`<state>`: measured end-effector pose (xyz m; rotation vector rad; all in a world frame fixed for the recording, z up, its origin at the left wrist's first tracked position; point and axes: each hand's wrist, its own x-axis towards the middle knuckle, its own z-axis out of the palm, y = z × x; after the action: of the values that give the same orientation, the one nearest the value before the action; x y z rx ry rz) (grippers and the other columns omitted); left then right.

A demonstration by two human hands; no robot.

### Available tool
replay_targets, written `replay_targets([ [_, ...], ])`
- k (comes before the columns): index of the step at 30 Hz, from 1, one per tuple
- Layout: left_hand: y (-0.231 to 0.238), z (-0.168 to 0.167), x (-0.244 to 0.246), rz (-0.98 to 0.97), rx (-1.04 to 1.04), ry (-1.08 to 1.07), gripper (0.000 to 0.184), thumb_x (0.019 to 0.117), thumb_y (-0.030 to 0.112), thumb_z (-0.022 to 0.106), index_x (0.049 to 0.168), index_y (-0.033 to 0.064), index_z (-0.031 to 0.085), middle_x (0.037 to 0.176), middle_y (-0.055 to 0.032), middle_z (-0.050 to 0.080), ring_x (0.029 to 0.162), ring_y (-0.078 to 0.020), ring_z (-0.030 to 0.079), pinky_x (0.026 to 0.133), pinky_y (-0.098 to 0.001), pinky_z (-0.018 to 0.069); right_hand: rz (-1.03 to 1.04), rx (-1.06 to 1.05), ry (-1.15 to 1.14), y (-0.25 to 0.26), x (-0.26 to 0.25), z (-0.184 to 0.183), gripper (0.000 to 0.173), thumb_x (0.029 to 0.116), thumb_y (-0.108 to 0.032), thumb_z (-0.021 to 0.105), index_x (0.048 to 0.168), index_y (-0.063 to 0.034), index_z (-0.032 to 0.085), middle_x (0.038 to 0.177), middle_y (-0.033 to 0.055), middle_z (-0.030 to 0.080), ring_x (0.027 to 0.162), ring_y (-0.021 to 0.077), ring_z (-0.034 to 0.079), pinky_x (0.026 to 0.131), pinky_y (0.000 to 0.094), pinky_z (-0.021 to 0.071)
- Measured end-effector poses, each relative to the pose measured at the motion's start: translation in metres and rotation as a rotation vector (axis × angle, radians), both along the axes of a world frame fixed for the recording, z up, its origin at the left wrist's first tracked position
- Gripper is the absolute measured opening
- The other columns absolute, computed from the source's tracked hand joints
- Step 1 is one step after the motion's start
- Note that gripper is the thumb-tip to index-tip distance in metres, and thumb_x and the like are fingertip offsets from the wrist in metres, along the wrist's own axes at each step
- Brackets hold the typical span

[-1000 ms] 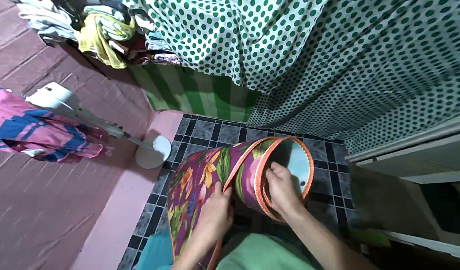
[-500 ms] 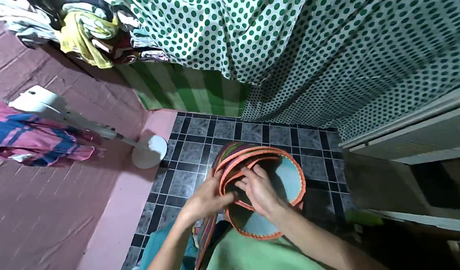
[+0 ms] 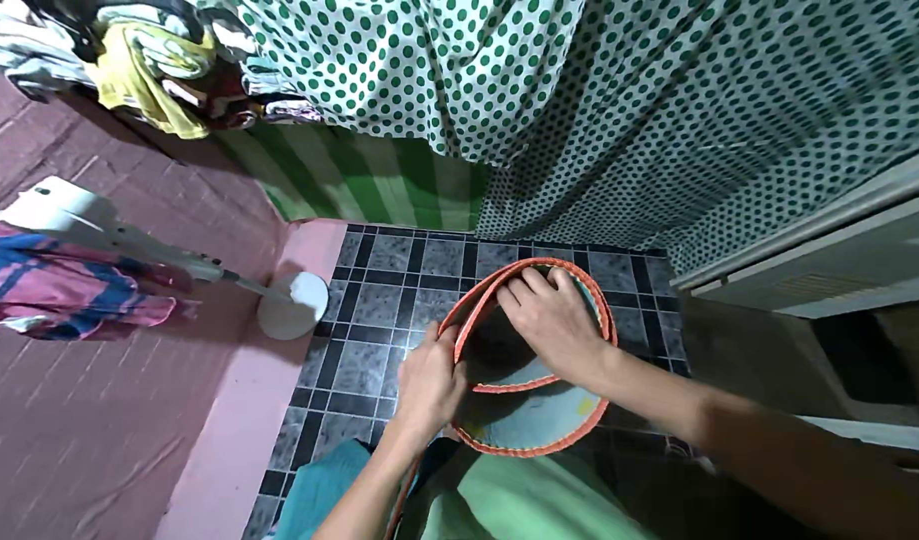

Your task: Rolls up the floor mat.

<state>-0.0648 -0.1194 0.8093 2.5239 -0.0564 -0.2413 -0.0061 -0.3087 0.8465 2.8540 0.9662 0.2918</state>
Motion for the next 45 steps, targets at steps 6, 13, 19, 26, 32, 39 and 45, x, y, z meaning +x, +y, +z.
replay_targets([
  [6,-0.01,0.015,-0.006,0.034,0.121,0.189,0.033,0.094,0.031,0.059,0.115,0.0103,0.073,0.121,-0.0141,0.067,0.093,-0.0348,0.069,0.076,-0.0591,0.054,0.167,0.191,-0.041,-0.043,-0.009,-0.023,0.007,0.082,-0.011,0.075,0.076,-0.0097,0.071,0.094,0.0098,0.066,0.099,0.0326,0.064,0.084,0.0529,0.0491],
  [13,-0.055,0.007,-0.013,-0.029,0.176,0.191,0.035,0.0944,0.039,0.057,0.1,0.008,0.072,0.11,-0.0133,0.067,0.083,-0.0319,0.069,0.067,-0.0528,0.0551,-0.018,0.404,0.078,-0.085,-0.014,-0.04,0.012,0.0851,-0.01,0.074,0.078,-0.0009,0.071,0.129,0.0224,0.061,0.073,0.0309,0.07,0.06,0.046,0.06],
  [19,-0.067,-0.012,-0.014,-0.088,0.192,-0.221,0.018,0.0826,0.026,0.073,0.08,0.0079,0.07,0.086,-0.0099,0.064,0.057,-0.0242,0.063,0.046,-0.043,0.0519,-0.011,0.501,0.265,-0.113,-0.003,-0.031,0.065,0.0709,-0.025,0.091,0.123,-0.0024,0.06,0.149,0.0246,0.049,0.07,0.0329,0.07,0.055,0.049,0.0582],
  [26,-0.01,0.021,0.001,-0.123,-0.303,-0.118,0.096,0.0895,0.055,0.07,0.164,0.0202,0.02,0.145,-0.0077,0.054,0.108,-0.0171,0.066,0.087,-0.0414,0.0591,-0.039,0.347,0.623,-0.075,0.072,0.002,0.039,0.0909,0.002,0.068,0.127,-0.0128,0.07,0.086,0.0155,0.073,0.076,0.035,0.071,0.067,0.058,0.056],
  [32,0.117,-0.051,-0.024,0.088,-0.196,0.445,0.067,0.0895,0.024,0.079,0.15,0.0175,0.05,0.117,-0.0135,0.071,0.098,-0.0299,0.07,0.088,-0.0554,0.0553,-0.189,0.494,0.739,-0.024,0.124,-0.065,0.03,0.0941,-0.006,0.071,0.124,-0.0052,0.07,0.104,0.0204,0.074,0.095,0.0386,0.071,0.085,0.063,0.0545],
  [39,0.146,-0.07,-0.007,0.481,-0.181,0.371,0.024,0.1006,0.019,0.06,0.121,0.0106,0.069,0.091,-0.013,0.072,0.085,-0.0294,0.07,0.08,-0.0556,0.0552,-0.238,0.689,0.84,0.057,0.196,-0.069,0.033,0.0912,-0.001,0.073,0.124,-0.0033,0.069,0.112,0.0194,0.072,0.102,0.0333,0.07,0.09,0.0594,0.0537],
  [45,0.102,-0.057,-0.003,0.673,-0.72,0.228,0.081,0.101,0.061,0.046,0.162,0.0118,0.027,0.151,-0.0158,0.052,0.132,-0.0242,0.057,0.111,-0.0493,0.0467,-0.555,1.052,1.294,0.116,0.177,-0.105,0.071,0.0916,-0.004,0.068,0.153,-0.0109,0.033,0.128,0.0208,0.06,0.1,0.0285,0.068,0.078,0.0472,0.0612],
])
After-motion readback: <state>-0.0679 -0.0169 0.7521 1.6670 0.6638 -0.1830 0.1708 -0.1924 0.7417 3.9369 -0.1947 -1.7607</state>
